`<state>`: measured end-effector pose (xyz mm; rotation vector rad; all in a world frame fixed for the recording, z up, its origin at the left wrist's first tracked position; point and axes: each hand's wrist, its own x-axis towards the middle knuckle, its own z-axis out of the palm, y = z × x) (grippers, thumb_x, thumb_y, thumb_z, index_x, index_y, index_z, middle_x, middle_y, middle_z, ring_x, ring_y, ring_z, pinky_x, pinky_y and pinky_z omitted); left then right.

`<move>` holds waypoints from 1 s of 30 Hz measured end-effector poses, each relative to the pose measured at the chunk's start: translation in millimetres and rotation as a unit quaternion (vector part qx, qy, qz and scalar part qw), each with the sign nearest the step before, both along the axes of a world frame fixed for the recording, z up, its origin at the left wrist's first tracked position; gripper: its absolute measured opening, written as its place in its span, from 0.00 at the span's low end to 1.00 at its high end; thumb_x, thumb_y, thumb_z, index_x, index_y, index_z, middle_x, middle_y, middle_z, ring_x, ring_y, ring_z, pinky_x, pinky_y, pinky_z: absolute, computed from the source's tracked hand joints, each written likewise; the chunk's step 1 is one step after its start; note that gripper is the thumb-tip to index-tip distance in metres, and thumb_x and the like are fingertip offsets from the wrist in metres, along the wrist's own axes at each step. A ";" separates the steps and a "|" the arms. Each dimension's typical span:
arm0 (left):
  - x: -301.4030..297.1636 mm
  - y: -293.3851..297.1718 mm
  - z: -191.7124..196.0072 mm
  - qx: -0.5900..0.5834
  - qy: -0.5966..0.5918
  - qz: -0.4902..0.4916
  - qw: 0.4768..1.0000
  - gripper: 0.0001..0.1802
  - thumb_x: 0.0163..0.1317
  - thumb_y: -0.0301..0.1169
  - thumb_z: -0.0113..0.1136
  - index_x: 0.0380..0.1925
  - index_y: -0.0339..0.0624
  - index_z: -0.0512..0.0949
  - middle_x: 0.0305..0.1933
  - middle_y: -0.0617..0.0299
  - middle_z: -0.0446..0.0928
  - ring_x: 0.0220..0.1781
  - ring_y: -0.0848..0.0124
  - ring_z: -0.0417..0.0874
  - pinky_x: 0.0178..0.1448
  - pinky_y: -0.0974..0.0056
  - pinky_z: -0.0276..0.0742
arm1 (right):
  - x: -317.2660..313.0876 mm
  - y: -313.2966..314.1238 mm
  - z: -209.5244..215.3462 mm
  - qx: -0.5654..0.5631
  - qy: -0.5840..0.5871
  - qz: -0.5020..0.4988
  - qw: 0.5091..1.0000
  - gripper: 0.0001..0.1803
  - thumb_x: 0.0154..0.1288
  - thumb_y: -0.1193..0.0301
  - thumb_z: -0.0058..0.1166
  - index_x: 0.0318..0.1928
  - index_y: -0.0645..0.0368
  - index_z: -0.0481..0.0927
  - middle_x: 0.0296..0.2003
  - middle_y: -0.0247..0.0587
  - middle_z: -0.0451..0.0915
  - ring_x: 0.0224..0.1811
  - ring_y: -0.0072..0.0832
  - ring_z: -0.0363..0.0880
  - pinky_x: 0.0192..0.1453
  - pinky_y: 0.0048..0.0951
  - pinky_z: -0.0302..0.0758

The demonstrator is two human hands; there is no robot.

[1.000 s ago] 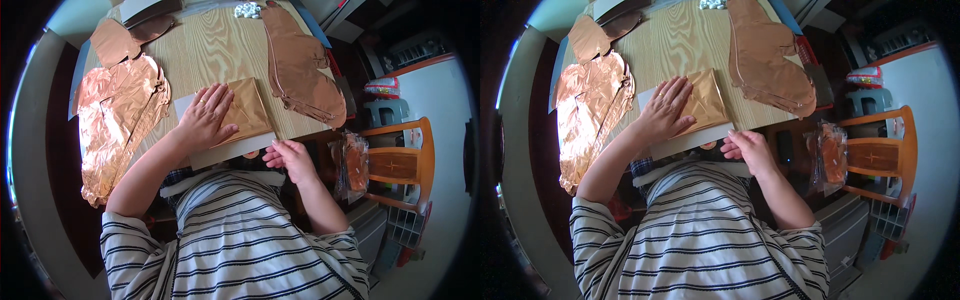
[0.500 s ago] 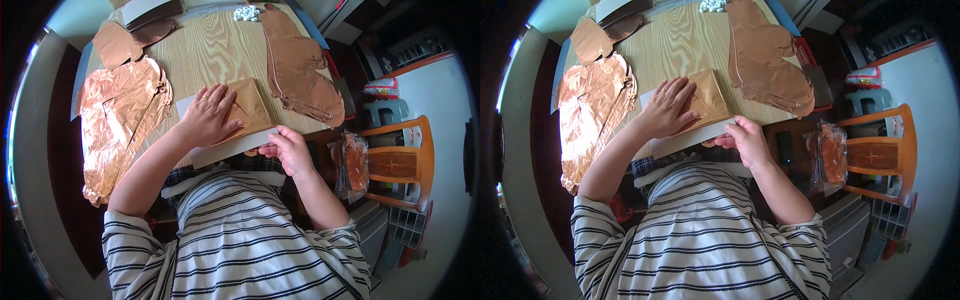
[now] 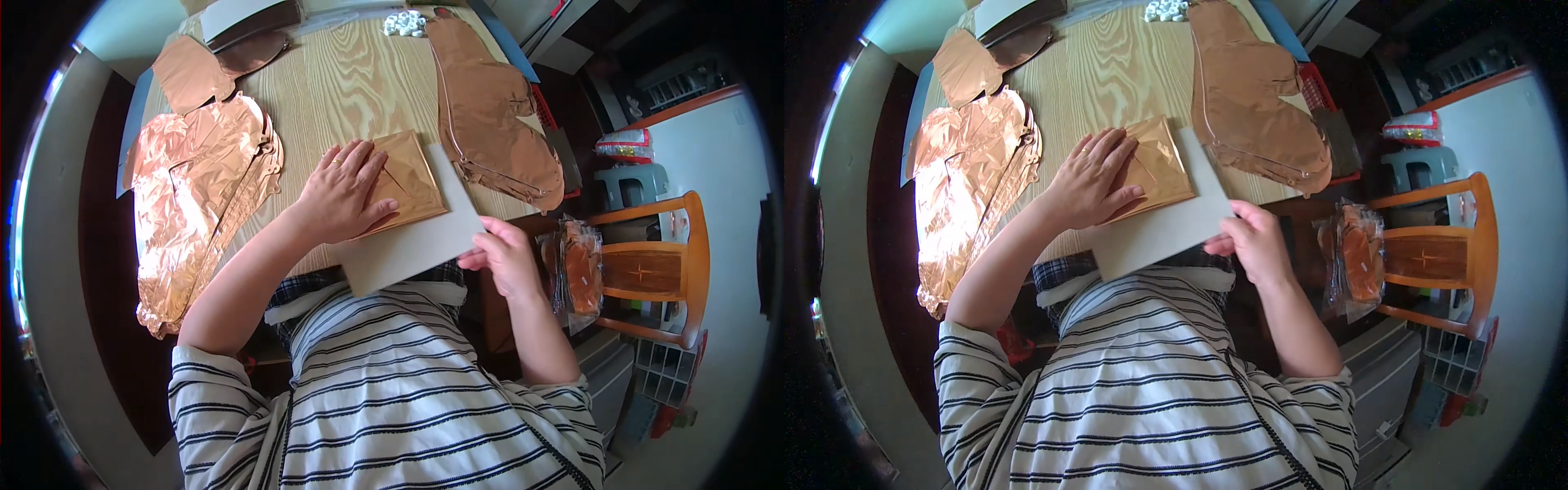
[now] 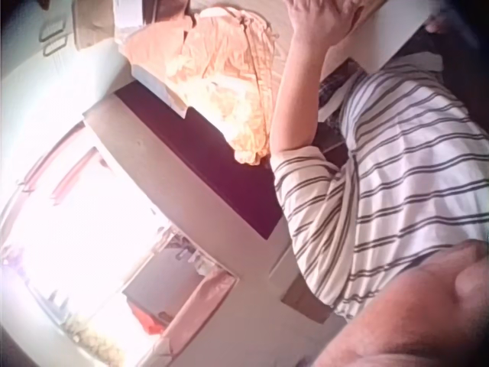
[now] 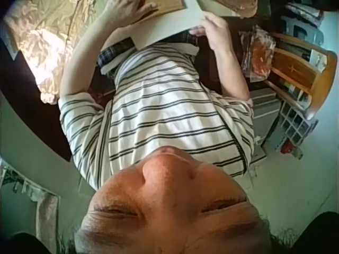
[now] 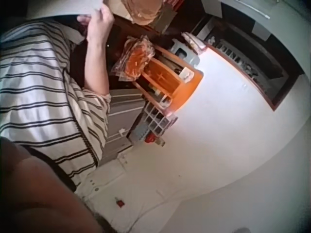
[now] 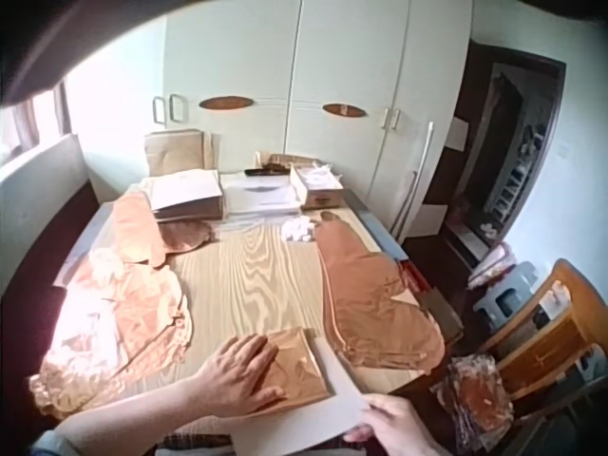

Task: Folding metallic balloons and inserting them into plastic sleeves with cardboard backings.

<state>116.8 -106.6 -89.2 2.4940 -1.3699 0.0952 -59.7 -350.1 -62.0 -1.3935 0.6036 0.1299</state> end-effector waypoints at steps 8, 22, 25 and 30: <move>-3.3 2.9 -14.8 -0.003 -0.027 -0.001 1.000 0.48 0.67 0.66 0.48 0.72 0.37 0.61 0.75 0.41 0.60 0.79 0.47 0.57 0.81 0.44 0.47 | -66.4 -89.8 78.8 -0.200 0.085 0.042 0.975 0.13 0.69 0.76 0.48 0.49 0.69 0.80 0.34 0.43 0.86 0.26 0.24 0.85 0.31 0.21 0.82; -3.5 4.7 -22.3 0.003 -0.044 0.004 0.999 0.50 0.68 0.67 0.44 0.75 0.38 0.58 0.77 0.41 0.56 0.81 0.48 0.52 0.83 0.45 0.41 | 131.2 -115.5 34.4 -0.192 -0.159 -0.042 0.967 0.13 0.72 0.68 0.57 0.48 0.64 0.81 0.38 0.40 0.86 0.32 0.25 0.84 0.36 0.24 0.76; -5.2 5.0 -21.1 0.005 -0.047 0.007 0.999 0.50 0.68 0.68 0.42 0.75 0.39 0.57 0.78 0.42 0.56 0.81 0.48 0.52 0.83 0.45 0.40 | 187.0 -81.7 -9.6 -0.308 -0.103 0.034 0.945 0.09 0.69 0.69 0.59 0.41 0.64 0.83 0.29 0.36 0.84 0.21 0.14 0.71 0.26 0.19 0.69; -8.4 8.9 -18.8 0.010 -0.047 0.014 0.999 0.50 0.68 0.68 0.43 0.75 0.40 0.57 0.78 0.43 0.56 0.81 0.48 0.52 0.82 0.44 0.40 | 211.1 -48.2 -26.4 -0.420 -0.088 0.140 0.893 0.11 0.61 0.67 0.59 0.29 0.62 0.84 0.24 0.42 0.84 0.26 0.28 0.82 0.34 0.29 0.77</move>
